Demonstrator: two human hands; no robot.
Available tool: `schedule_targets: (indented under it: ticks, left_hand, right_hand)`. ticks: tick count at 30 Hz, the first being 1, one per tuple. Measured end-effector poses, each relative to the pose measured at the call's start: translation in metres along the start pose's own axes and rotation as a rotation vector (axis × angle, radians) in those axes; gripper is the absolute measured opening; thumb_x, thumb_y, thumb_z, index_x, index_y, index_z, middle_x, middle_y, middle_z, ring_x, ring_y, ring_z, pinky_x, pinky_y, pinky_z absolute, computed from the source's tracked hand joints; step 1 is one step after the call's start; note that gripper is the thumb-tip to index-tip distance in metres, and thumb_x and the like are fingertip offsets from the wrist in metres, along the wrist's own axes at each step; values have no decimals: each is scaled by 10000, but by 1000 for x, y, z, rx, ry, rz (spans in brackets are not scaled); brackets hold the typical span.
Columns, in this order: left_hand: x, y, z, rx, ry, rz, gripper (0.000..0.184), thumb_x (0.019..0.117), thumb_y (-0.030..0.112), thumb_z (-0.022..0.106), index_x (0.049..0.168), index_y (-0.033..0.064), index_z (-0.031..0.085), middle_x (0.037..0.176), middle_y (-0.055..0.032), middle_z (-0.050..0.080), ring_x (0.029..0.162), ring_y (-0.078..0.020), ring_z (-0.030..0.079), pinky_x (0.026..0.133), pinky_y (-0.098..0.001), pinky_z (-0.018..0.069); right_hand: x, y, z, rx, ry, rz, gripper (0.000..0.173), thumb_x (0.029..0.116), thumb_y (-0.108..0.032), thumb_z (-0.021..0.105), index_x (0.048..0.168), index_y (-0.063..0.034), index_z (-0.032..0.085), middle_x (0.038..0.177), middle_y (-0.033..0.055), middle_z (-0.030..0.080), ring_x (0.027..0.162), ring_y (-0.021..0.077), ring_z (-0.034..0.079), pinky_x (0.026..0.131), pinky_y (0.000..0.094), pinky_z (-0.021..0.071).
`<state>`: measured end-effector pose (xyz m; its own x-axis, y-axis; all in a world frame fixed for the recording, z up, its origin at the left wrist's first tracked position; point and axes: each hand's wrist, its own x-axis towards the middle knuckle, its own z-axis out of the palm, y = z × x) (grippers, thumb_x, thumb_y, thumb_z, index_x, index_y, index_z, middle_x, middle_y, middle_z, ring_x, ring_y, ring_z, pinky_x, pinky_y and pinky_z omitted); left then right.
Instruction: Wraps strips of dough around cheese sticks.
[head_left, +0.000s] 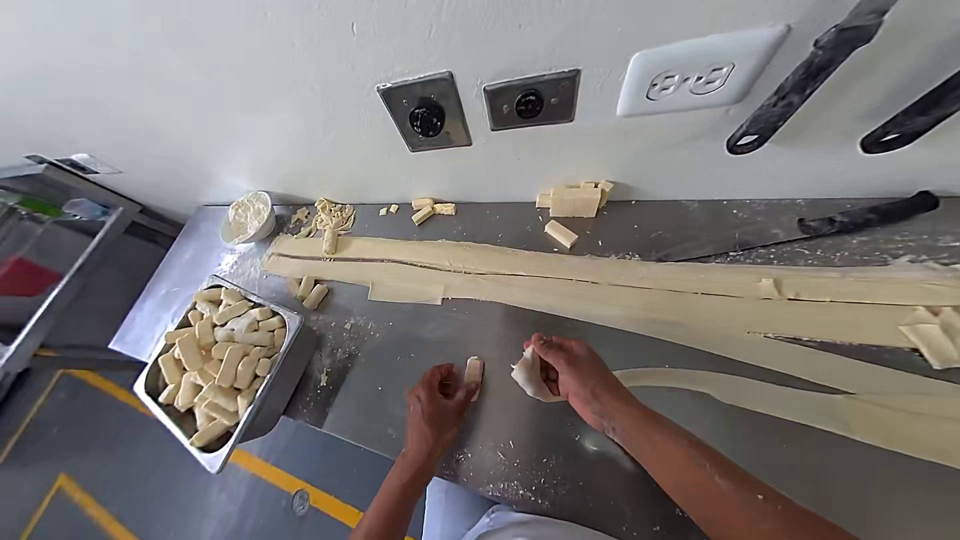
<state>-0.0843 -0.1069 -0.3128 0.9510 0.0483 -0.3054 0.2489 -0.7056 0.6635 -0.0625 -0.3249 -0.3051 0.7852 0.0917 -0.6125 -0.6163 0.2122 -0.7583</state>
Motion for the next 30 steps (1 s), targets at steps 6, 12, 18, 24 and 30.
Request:
schedule_targets:
  ticks: [6, 12, 18, 24, 30]
  left_hand:
    - [6, 4, 16, -186, -55, -67, 323, 904, 126, 720, 1181, -39, 690, 1045, -126, 746, 928, -156, 728, 878, -308, 585]
    - [-12, 19, 18, -966, -240, -294, 218, 972, -64, 551, 1184, -101, 584, 1054, -128, 704, 934, -168, 701, 873, -314, 584]
    - [-14, 23, 25, -1022, -249, -317, 196, 968, -70, 565, 1164, -71, 564, 1116, -148, 720, 966, -171, 712, 864, -301, 579]
    - [-19, 23, 28, -1005, -245, -315, 191, 904, -117, 621, 1086, -71, 587, 1022, -139, 734, 898, -175, 728, 833, -312, 604]
    - [-21, 18, 34, -916, -148, -226, 220, 810, -123, 730, 1005, -73, 641, 974, -140, 753, 888, -165, 729, 826, -306, 600]
  right_hand:
    - [4, 32, 2, 57, 52, 82, 261, 1109, -186, 461, 1087, 25, 611, 873, 90, 662, 752, 140, 664, 718, 294, 568]
    - [-2, 28, 8, 90, 38, 81, 253, 1111, -172, 446, 1082, 24, 603, 880, 92, 655, 750, 137, 659, 710, 288, 565]
    - [-6, 29, 8, 92, 32, 50, 246, 1106, -173, 461, 1062, 13, 616, 889, 93, 660, 768, 144, 664, 719, 292, 565]
    - [-6, 30, 4, -2, 47, 27, 252, 1103, -193, 479, 1043, 1, 628, 858, 90, 657, 739, 137, 651, 706, 291, 554]
    - [-8, 29, 4, -178, 41, -9, 256, 1094, -216, 508, 1047, -2, 641, 864, 91, 622, 747, 141, 618, 714, 303, 536]
